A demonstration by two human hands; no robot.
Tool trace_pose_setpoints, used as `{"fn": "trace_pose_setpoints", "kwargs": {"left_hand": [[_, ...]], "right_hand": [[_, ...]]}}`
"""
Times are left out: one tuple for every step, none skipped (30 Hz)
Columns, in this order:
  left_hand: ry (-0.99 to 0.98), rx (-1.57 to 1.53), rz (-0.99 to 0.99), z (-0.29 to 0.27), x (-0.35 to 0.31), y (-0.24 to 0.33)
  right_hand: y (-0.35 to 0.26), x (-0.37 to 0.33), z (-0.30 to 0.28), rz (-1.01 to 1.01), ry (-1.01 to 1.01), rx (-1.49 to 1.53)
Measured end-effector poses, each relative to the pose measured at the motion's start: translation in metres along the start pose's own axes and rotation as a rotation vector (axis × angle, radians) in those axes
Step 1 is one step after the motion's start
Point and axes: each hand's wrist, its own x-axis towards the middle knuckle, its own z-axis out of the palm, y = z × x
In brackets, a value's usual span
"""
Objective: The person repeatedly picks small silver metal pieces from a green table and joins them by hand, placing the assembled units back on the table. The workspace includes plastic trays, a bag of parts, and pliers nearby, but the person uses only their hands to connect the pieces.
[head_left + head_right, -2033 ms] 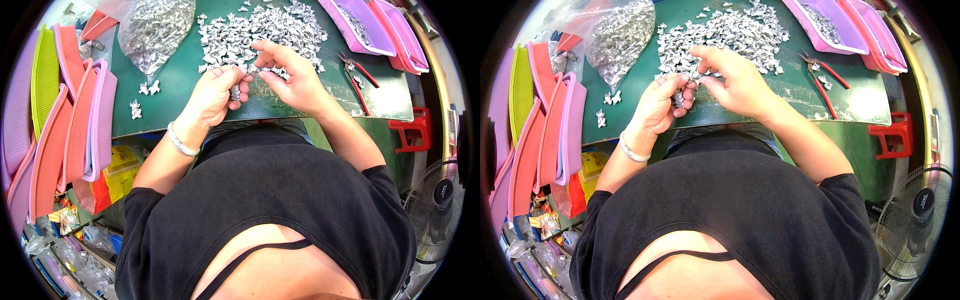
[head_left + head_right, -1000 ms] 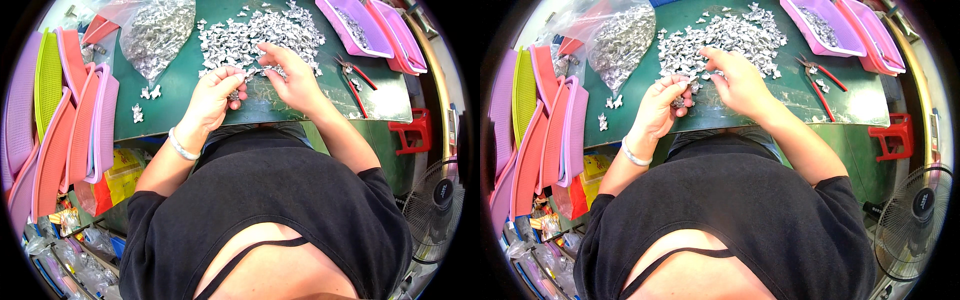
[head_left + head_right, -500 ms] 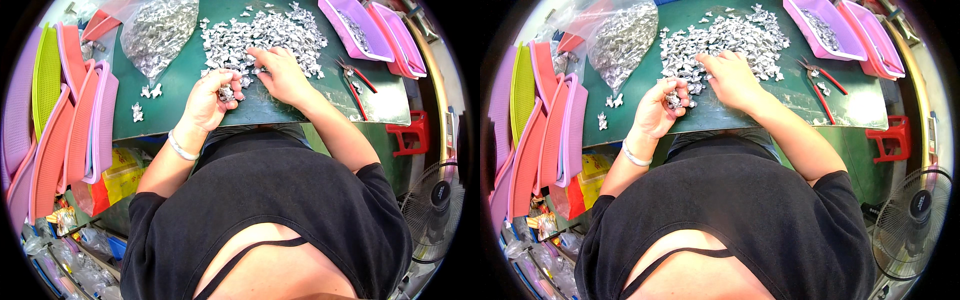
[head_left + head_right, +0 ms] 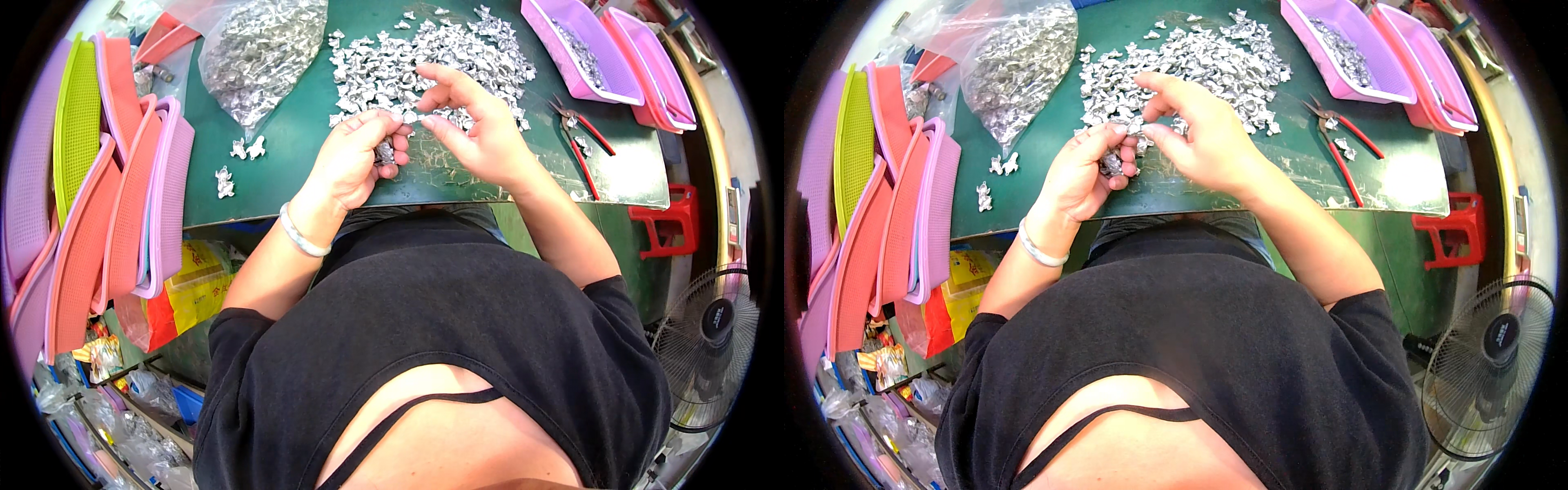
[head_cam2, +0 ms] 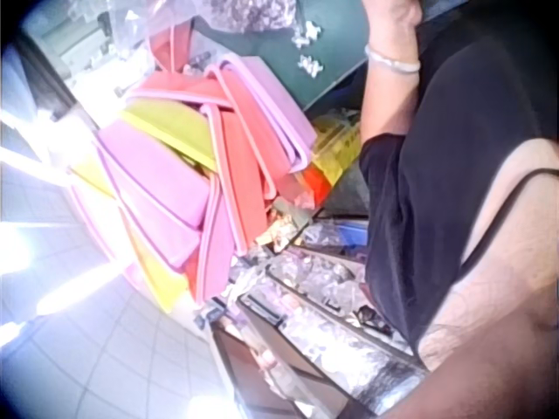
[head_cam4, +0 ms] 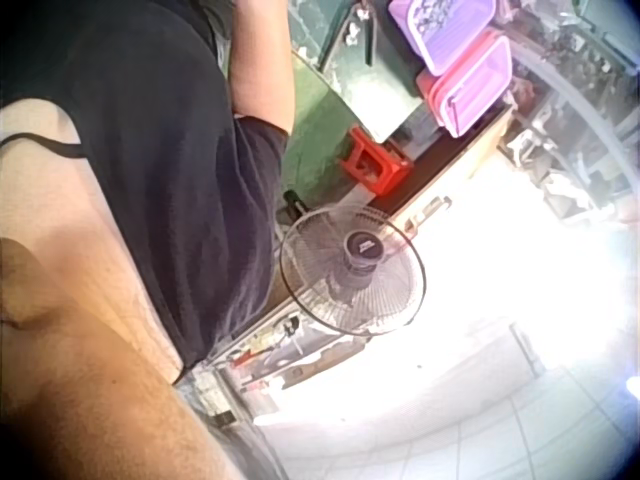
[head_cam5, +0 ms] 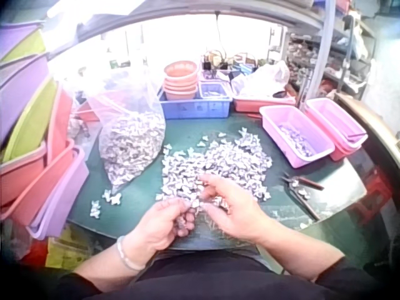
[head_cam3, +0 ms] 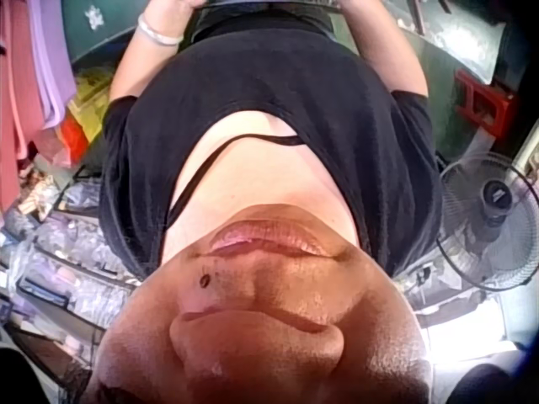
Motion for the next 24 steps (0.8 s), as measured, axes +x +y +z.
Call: {"fn": "trace_pose_setpoints", "kwargs": {"left_hand": [[0.003, -0.007, -0.002, 0.0, 0.0, 0.001], [0.007, -0.013, -0.003, 0.0, 0.0, 0.001], [0.01, -0.019, -0.005, 0.0, -0.001, 0.001], [0.009, -0.021, -0.005, 0.001, -0.001, 0.001], [0.008, -0.023, -0.004, 0.001, -0.001, 0.001], [0.005, -0.026, -0.005, 0.002, -0.001, 0.001], [0.0, -0.028, -0.008, 0.002, -0.001, 0.001], [-0.005, -0.03, -0.012, 0.002, -0.001, 0.001], [-0.009, -0.031, -0.014, 0.003, -0.002, 0.001], [-0.005, -0.017, 0.002, 0.003, -0.002, 0.001], [-0.002, -0.002, 0.018, 0.003, -0.002, 0.0], [0.002, 0.013, 0.034, 0.004, -0.002, -0.001], [0.011, 0.024, 0.058, 0.005, -0.003, -0.001], [0.02, 0.035, 0.081, 0.007, -0.004, -0.002], [0.029, 0.047, 0.104, 0.008, -0.004, -0.002], [0.021, 0.037, 0.114, 0.008, -0.005, -0.002], [0.012, 0.028, 0.125, 0.008, -0.004, -0.003], [0.004, 0.017, 0.134, 0.008, -0.004, -0.003], [0.002, 0.007, 0.13, 0.008, -0.004, -0.003], [0.0, -0.003, 0.126, 0.008, -0.003, -0.003], [-0.001, -0.013, 0.121, 0.008, -0.003, -0.003], [-0.001, -0.024, 0.115, 0.009, -0.003, -0.003], [-0.001, -0.034, 0.109, 0.01, -0.003, -0.003], [-0.002, -0.044, 0.103, 0.01, -0.003, -0.003]], "right_hand": [[0.0, -0.001, -0.001, 0.068, -0.015, 0.084], [0.001, -0.001, -0.002, 0.136, -0.03, 0.169], [0.001, -0.002, -0.002, 0.204, -0.044, 0.254], [0.0, -0.002, -0.002, 0.231, -0.054, 0.3], [0.0, -0.002, -0.002, 0.257, -0.063, 0.347], [0.0, -0.001, -0.003, 0.284, -0.073, 0.393], [-0.001, -0.001, -0.003, 0.304, -0.085, 0.406], [-0.001, -0.001, -0.004, 0.323, -0.097, 0.42], [-0.002, -0.001, -0.005, 0.341, -0.109, 0.435], [-0.002, -0.001, -0.005, 0.349, -0.106, 0.451], [-0.003, -0.001, -0.005, 0.357, -0.101, 0.466], [-0.003, -0.001, -0.005, 0.364, -0.098, 0.482], [-0.003, -0.002, -0.005, 0.349, -0.081, 0.453], [-0.003, -0.002, -0.004, 0.334, -0.065, 0.424], [-0.002, -0.003, -0.004, 0.319, -0.048, 0.396], [-0.002, -0.004, -0.003, 0.295, -0.026, 0.376], [-0.002, -0.005, -0.002, 0.272, -0.005, 0.356], [-0.002, -0.006, -0.001, 0.249, 0.017, 0.336], [-0.003, -0.006, -0.001, 0.231, 0.029, 0.323], [-0.004, -0.007, -0.001, 0.213, 0.041, 0.309], [-0.004, -0.007, -0.001, 0.196, 0.052, 0.295], [-0.004, -0.007, -0.001, 0.171, 0.062, 0.283], [-0.003, -0.008, -0.001, 0.146, 0.071, 0.27], [-0.003, -0.008, -0.001, 0.121, 0.081, 0.257]]}}
